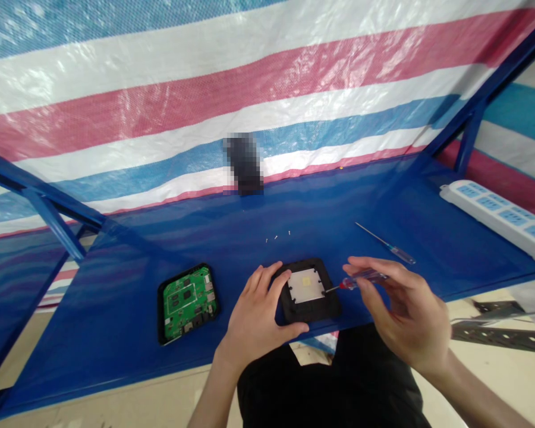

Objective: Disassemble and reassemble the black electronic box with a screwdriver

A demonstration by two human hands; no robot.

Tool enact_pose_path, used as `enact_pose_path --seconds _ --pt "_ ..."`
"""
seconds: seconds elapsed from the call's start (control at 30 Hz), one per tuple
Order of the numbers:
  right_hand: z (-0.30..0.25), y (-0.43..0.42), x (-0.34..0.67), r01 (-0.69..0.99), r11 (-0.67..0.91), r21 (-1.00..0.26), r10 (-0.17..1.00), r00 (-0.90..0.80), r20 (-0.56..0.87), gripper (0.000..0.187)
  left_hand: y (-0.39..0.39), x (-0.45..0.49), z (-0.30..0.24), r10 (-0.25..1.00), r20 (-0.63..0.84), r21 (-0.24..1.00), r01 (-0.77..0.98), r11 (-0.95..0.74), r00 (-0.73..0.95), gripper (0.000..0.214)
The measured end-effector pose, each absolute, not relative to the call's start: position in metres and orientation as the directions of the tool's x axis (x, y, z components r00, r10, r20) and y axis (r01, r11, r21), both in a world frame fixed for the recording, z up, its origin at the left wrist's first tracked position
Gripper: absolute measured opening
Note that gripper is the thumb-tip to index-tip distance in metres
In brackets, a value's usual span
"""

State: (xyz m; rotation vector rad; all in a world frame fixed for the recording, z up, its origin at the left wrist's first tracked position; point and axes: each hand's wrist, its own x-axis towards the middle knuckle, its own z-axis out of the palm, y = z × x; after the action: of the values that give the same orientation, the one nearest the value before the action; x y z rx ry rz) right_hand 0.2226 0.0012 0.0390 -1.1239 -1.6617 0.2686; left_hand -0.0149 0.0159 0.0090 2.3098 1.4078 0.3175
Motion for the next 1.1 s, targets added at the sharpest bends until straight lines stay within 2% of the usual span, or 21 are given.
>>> enact_pose_path --seconds 0.27,1.1 --pt "0.0386 0.0024 0.2162 0.573 0.55 -0.608 0.777 -0.085 0.623 0.043 0.0169 -0.0146 0.0091 0.878 -0.006 0.448 0.787 -0.425 0.478 0.081" --pt "0.042 0.0035 0.2155 0.567 0.594 -0.571 0.743 -0.113 0.66 0.047 0.0172 -0.0155 0.0081 0.876 -0.008 0.451 0.784 -0.428 0.483 0.084"
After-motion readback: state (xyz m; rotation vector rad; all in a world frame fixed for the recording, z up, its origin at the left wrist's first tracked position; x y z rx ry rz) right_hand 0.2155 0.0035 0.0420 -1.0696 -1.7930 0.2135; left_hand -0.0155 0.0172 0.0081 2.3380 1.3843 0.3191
